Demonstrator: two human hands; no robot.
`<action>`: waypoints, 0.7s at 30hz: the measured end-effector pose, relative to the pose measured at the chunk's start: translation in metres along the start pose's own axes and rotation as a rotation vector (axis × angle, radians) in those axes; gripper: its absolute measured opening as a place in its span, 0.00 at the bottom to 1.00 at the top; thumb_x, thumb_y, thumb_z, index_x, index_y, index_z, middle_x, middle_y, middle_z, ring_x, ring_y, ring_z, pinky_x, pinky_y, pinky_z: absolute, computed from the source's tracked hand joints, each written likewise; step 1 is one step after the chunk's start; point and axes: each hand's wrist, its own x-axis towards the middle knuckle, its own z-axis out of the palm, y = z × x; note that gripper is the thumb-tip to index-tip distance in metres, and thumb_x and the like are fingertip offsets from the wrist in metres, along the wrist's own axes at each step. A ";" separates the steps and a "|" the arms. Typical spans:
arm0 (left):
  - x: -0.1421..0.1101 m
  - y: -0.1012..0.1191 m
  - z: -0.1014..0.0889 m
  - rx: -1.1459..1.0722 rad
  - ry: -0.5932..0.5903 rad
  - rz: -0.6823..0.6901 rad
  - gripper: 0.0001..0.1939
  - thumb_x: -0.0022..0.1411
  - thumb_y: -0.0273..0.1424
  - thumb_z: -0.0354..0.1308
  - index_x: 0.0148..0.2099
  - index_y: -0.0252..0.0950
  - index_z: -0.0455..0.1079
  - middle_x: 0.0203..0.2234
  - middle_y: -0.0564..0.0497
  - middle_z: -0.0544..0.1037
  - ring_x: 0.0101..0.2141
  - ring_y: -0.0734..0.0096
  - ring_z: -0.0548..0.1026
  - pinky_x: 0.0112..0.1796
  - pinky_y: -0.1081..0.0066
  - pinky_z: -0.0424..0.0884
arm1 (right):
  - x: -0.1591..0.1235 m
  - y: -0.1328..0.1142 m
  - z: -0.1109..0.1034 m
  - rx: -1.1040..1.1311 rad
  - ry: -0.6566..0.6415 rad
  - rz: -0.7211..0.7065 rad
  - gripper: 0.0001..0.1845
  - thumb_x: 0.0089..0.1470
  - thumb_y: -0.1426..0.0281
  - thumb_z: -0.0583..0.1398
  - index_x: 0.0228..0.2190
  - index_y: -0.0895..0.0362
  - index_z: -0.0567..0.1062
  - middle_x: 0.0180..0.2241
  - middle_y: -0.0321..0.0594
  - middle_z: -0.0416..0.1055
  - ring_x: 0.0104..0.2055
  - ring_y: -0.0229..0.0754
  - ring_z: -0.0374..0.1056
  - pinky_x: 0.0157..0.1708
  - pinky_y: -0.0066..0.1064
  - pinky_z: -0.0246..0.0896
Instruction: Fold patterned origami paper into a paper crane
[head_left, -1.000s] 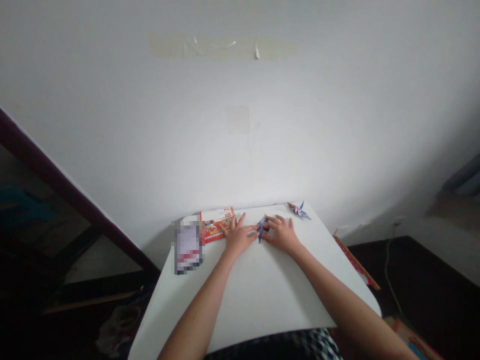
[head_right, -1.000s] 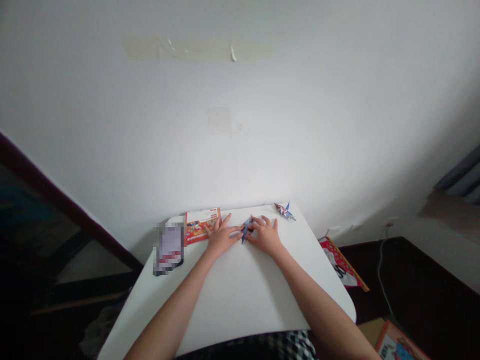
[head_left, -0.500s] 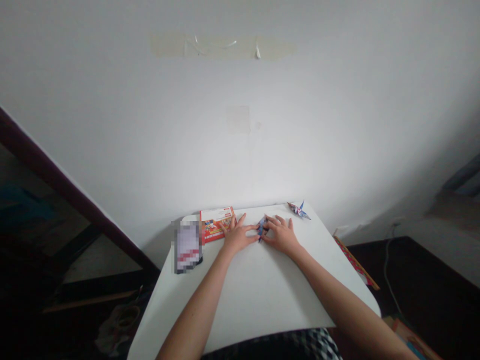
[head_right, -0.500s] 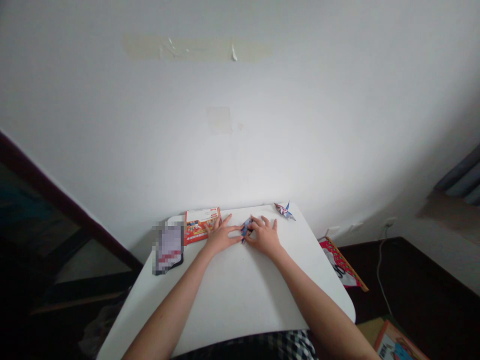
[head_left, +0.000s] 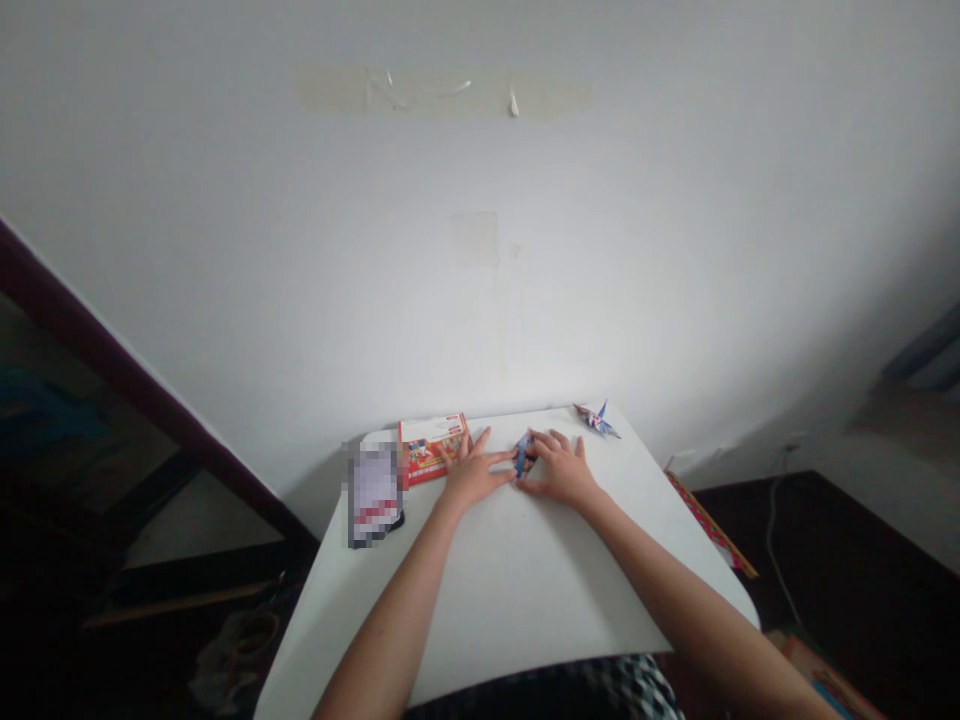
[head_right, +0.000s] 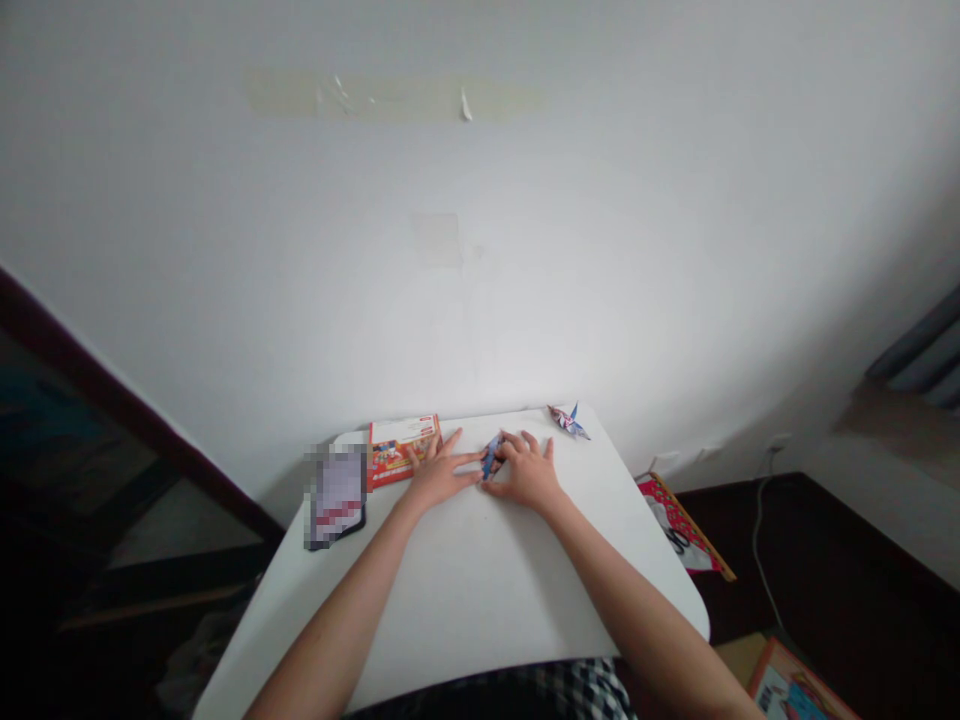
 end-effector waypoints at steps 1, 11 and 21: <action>0.000 0.000 0.000 -0.003 0.000 0.000 0.24 0.60 0.56 0.59 0.59 0.69 0.72 0.75 0.63 0.48 0.73 0.35 0.39 0.63 0.25 0.27 | 0.000 0.000 0.000 -0.002 0.003 -0.001 0.33 0.50 0.47 0.66 0.55 0.47 0.74 0.70 0.44 0.58 0.73 0.63 0.46 0.65 0.76 0.31; -0.006 0.003 0.003 -0.004 0.098 0.018 0.19 0.62 0.54 0.59 0.55 0.69 0.75 0.73 0.63 0.55 0.73 0.38 0.44 0.63 0.22 0.30 | 0.001 0.011 0.002 0.024 0.015 -0.049 0.29 0.56 0.47 0.64 0.55 0.44 0.75 0.69 0.42 0.59 0.72 0.61 0.48 0.67 0.73 0.31; -0.013 0.012 0.007 0.013 0.191 0.031 0.19 0.61 0.53 0.63 0.52 0.56 0.79 0.70 0.56 0.62 0.71 0.40 0.50 0.66 0.27 0.35 | 0.006 0.015 0.007 0.095 0.114 -0.021 0.15 0.65 0.57 0.59 0.50 0.42 0.79 0.63 0.40 0.69 0.68 0.53 0.57 0.67 0.71 0.35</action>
